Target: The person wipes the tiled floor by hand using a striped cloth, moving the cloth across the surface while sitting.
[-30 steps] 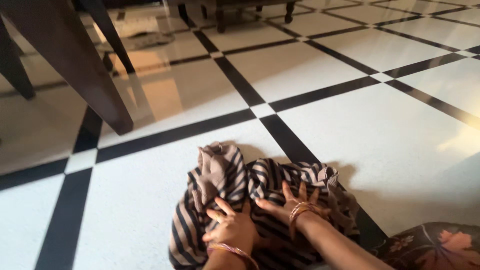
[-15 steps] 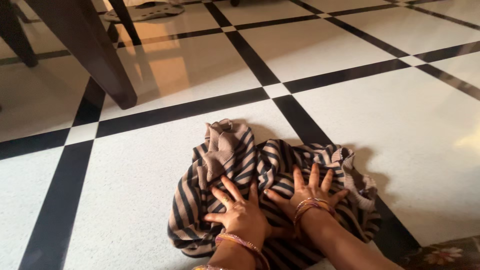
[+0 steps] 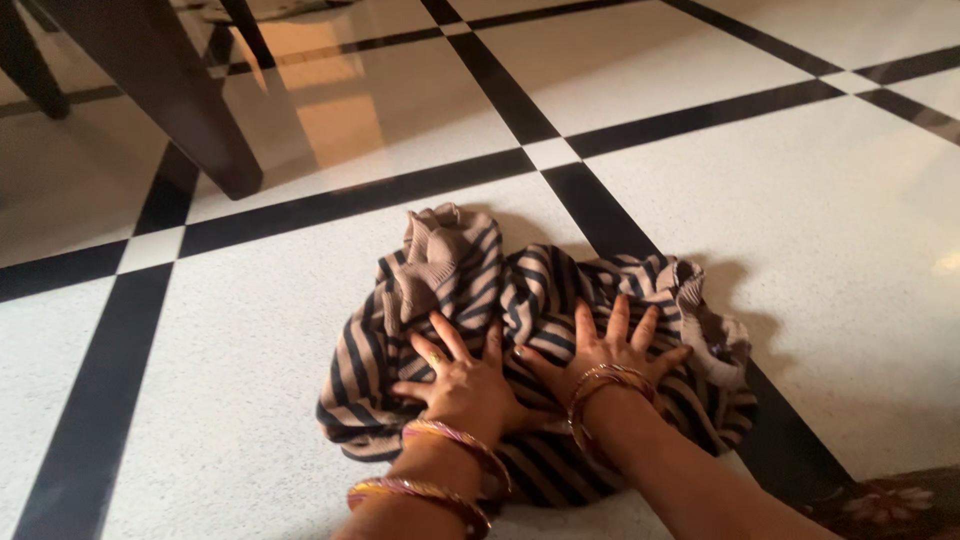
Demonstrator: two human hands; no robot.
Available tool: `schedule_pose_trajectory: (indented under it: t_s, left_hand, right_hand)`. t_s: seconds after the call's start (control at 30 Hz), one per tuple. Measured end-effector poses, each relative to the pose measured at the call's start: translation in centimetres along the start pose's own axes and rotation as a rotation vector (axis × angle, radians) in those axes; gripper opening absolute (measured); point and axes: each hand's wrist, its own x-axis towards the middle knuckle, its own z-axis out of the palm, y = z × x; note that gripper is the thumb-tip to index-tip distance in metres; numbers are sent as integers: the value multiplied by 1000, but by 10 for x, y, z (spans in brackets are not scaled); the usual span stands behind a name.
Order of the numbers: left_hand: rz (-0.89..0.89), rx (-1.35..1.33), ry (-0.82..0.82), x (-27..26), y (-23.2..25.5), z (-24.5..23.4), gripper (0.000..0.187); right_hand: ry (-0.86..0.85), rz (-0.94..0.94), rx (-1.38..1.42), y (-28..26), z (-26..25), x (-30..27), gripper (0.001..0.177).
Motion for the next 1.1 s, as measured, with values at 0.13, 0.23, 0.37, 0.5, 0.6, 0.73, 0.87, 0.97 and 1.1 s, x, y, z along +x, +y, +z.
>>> schedule_pose_trajectory:
  t_s: [0.13, 0.23, 0.37, 0.5, 0.6, 0.73, 0.87, 0.97, 1.1]
  left_hand:
    - [30, 8, -33, 9, 1, -7, 148]
    - [12, 39, -59, 16, 4, -12, 148]
    - [16, 43, -65, 26, 4, -16, 149]
    - [22, 48, -73, 38, 6, -18, 151]
    - [29, 36, -71, 45, 5, -19, 151]
    - [36, 31, -81, 52, 7, -23, 153]
    - [61, 28, -77, 59, 6, -26, 154]
    - [96, 12, -15, 63, 4, -26, 152]
    - [114, 7, 38, 68, 4, -30, 155]
  right_hand:
    - [-16, 2, -28, -3, -6, 1, 108]
    - [-7, 15, -29, -6, -8, 5, 105]
    - [44, -3, -19, -6, -5, 11, 104]
    - [65, 9, -18, -9, -4, 19, 104]
    - [77, 11, -17, -11, -5, 24, 105]
    - [103, 20, -25, -13, -7, 28, 105]
    - [88, 39, -33, -18, -12, 37, 104]
    - [98, 38, -37, -20, -12, 42, 103]
    - [124, 33, -24, -23, -14, 53, 103]
